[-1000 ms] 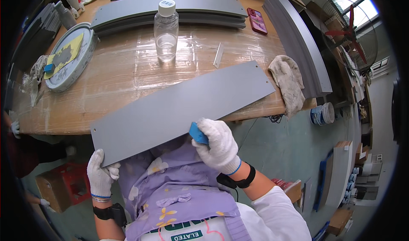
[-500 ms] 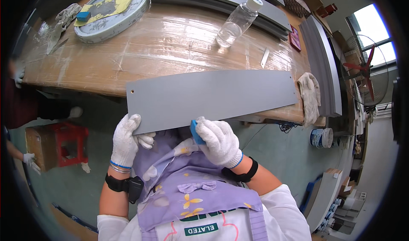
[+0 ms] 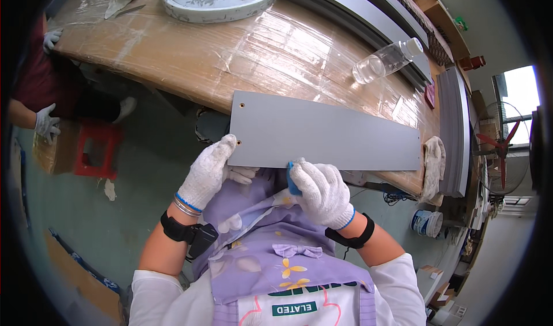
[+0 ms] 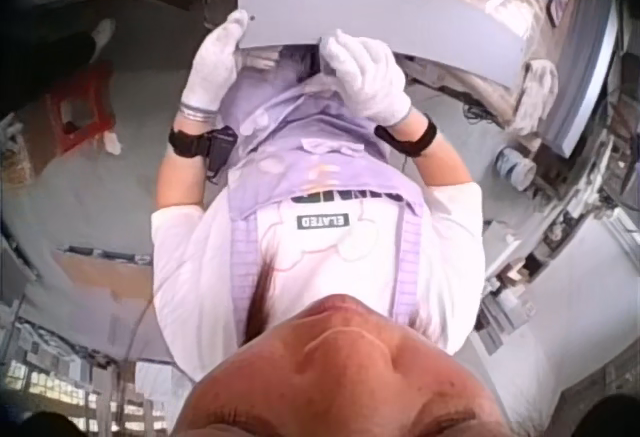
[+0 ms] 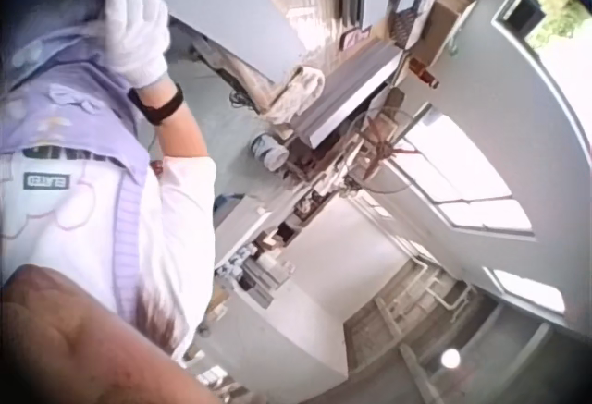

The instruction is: The person sands the edges of a grey rectangular panel using a blue sanding block. They wipe the panel with a cloth and use a metal scraper to remove residue from the surface. The person then continues sanding the edges and corners of the panel.

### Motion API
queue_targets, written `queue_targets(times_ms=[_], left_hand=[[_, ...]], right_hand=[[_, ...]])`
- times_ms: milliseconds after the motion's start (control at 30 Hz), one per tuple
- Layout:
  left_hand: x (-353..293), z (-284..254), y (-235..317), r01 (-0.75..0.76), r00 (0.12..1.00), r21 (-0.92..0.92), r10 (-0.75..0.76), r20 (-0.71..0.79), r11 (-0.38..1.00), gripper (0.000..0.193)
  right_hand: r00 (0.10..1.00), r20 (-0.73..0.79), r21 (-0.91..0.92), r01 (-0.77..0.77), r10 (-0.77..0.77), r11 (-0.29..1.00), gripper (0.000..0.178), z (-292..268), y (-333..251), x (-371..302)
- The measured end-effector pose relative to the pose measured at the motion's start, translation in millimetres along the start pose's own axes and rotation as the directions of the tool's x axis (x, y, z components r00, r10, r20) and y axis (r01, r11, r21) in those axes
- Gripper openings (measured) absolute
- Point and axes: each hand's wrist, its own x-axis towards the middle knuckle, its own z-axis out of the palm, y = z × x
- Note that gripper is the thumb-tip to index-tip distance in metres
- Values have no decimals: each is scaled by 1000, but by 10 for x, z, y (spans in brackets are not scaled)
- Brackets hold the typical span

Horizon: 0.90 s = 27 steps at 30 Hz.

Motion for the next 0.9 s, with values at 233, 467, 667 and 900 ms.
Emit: queue_targets(times_ms=[233, 467, 667, 900], left_hand=[[-66, -105, -13, -55, 998, -132, 59, 28, 990, 45], [-99, -191, 44, -101, 993, -137, 109, 55, 985, 76], [-153, -200, 81, -125, 985, -117, 137, 104, 985, 84], [-225, -265, 63, -48, 986, -246, 85, 145, 968, 88]], right_hand=[[969, 113, -13, 221, -219, 975, 55, 96, -208, 468], [995, 91, -143, 41, -29, 989, 65, -213, 162, -173], [984, 78, 74, 157, -163, 985, 58, 250, -365, 673], [950, 181, 29, 253, -254, 967, 55, 156, -366, 753]])
